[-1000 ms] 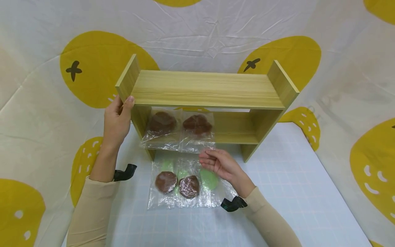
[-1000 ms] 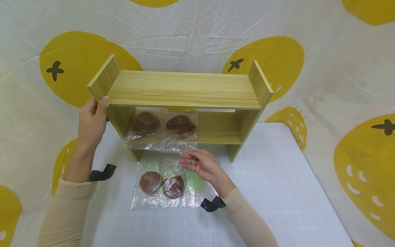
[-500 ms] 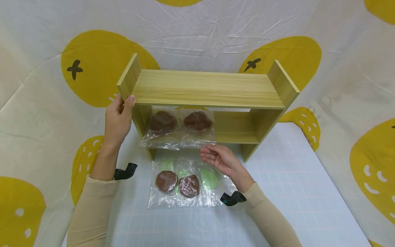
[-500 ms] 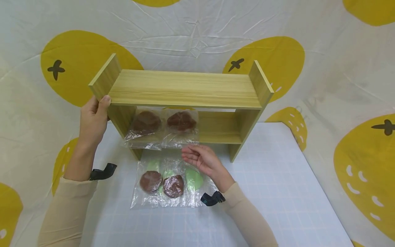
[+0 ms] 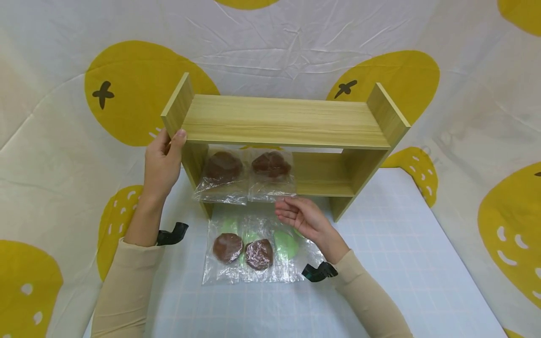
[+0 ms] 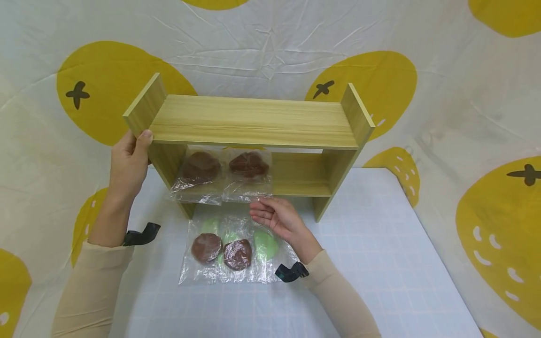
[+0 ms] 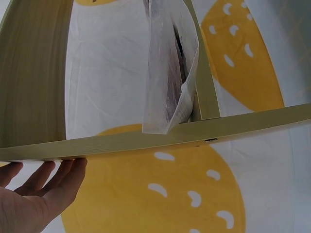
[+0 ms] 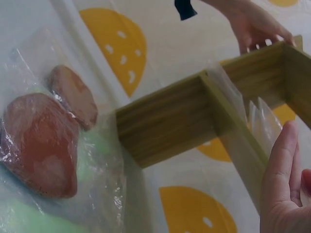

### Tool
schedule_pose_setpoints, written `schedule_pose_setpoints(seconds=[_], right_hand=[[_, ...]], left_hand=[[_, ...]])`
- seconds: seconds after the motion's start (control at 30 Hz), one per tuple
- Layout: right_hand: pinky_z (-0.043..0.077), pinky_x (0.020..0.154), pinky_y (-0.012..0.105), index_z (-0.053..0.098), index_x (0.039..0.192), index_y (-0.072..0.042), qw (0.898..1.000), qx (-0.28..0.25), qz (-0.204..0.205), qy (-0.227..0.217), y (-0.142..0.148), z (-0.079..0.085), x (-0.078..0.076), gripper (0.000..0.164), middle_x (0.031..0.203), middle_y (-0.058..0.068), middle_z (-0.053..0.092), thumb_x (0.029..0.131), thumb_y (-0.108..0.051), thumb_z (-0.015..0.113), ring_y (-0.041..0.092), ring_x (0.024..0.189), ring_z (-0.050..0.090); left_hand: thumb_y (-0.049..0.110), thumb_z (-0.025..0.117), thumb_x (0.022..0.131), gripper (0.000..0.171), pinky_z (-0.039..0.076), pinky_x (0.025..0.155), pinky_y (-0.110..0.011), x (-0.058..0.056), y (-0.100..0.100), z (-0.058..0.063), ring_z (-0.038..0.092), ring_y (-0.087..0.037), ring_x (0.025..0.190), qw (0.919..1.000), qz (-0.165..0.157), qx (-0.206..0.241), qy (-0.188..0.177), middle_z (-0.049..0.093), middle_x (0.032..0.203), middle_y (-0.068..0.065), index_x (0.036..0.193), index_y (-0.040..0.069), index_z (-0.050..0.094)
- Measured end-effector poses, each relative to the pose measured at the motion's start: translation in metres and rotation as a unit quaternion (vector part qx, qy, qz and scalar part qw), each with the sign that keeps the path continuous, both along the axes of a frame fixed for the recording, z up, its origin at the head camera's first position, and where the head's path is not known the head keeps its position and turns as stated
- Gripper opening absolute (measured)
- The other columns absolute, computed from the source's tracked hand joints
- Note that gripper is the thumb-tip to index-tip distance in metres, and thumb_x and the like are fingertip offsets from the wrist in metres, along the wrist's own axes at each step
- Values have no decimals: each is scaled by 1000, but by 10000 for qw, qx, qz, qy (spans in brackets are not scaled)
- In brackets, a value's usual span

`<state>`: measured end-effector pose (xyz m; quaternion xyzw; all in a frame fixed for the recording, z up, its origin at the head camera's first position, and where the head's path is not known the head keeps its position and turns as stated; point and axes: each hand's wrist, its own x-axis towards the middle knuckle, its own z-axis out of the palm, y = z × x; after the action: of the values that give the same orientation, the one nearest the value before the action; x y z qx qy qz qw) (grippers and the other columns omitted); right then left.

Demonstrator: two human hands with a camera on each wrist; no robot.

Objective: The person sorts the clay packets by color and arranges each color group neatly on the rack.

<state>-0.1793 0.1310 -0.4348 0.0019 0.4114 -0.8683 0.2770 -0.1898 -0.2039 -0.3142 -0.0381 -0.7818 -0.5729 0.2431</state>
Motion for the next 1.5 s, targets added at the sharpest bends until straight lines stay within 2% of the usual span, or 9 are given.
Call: schedule_pose_setpoints(seconds=[0.2, 0.4, 0.63, 0.73, 0.83, 1.0, 1.07, 1.23, 1.5], right_hand=[[55, 86, 37, 67, 108, 2, 9996, 156, 36, 211, 3, -1, 5, 21, 99, 17, 73, 105, -7, 48, 26, 90, 71], [54, 88, 40, 65, 113, 3, 9979, 439, 78, 476, 7, -3, 10, 20, 99, 15, 72, 104, -10, 54, 25, 90, 71], [52, 91, 44, 47, 136, 14, 9889, 1164, 81, 917, 15, -5, 17, 46, 110, 20, 67, 103, -16, 57, 29, 96, 69], [52, 91, 46, 49, 136, 13, 9830, 1453, 106, 1117, 18, -8, 21, 45, 115, 25, 65, 103, -16, 57, 31, 97, 69], [52, 91, 48, 53, 132, 11, 9787, 1627, 121, 1244, 22, -11, 24, 40, 116, 24, 65, 103, -16, 58, 33, 98, 69], [52, 90, 49, 56, 129, 9, 9733, 1830, 133, 1376, 28, -18, 29, 34, 121, 31, 60, 103, -14, 57, 44, 105, 64], [52, 90, 49, 56, 129, 9, 9724, 1900, 116, 1349, 30, -21, 31, 35, 125, 36, 56, 102, -14, 58, 44, 106, 64], [53, 89, 47, 52, 133, 11, 9661, 2188, 152, 1363, 36, -30, 37, 43, 126, 36, 55, 102, -17, 60, 38, 101, 67], [53, 88, 48, 48, 133, 14, 9573, 2546, 363, 1320, 46, -48, 45, 47, 127, 37, 52, 102, -20, 59, 42, 103, 65]], left_hand=[[44, 55, 102, 46, 45, 100, -49, 0, 0, 0, 58, -26, 118, 10000, 17, -29, 5, 61, 134, -7, 138, 15, 60], [39, 55, 102, 42, 49, 93, -39, -1, -1, -1, 61, -23, 112, 9999, -3, 8, 151, 63, 130, -8, 134, 13, 63], [41, 56, 102, 42, 49, 92, -38, -1, -1, -1, 61, -22, 111, 9999, 61, -10, 124, 63, 130, -7, 133, 13, 63], [41, 56, 102, 43, 49, 94, -40, -1, -1, -1, 61, -23, 113, 9999, 58, -11, 95, 63, 131, -8, 134, 14, 63], [41, 55, 102, 43, 49, 95, -41, -1, -1, -1, 60, -23, 114, 9999, 48, -6, 96, 62, 131, -8, 134, 13, 63], [41, 55, 102, 44, 48, 97, -44, 0, -1, -1, 60, -23, 115, 10000, 19, 27, 68, 62, 132, -8, 136, 14, 62], [41, 55, 102, 44, 48, 96, -44, 0, -1, -1, 60, -24, 115, 10000, 14, 33, 62, 62, 131, -9, 136, 14, 62], [41, 55, 102, 43, 49, 95, -41, -1, -1, -1, 60, -23, 113, 10000, 1, 46, 74, 63, 130, -9, 135, 13, 63], [42, 55, 102, 44, 48, 97, -44, -1, -1, -1, 60, -23, 114, 10000, 47, -6, 84, 63, 130, -9, 136, 14, 62]])
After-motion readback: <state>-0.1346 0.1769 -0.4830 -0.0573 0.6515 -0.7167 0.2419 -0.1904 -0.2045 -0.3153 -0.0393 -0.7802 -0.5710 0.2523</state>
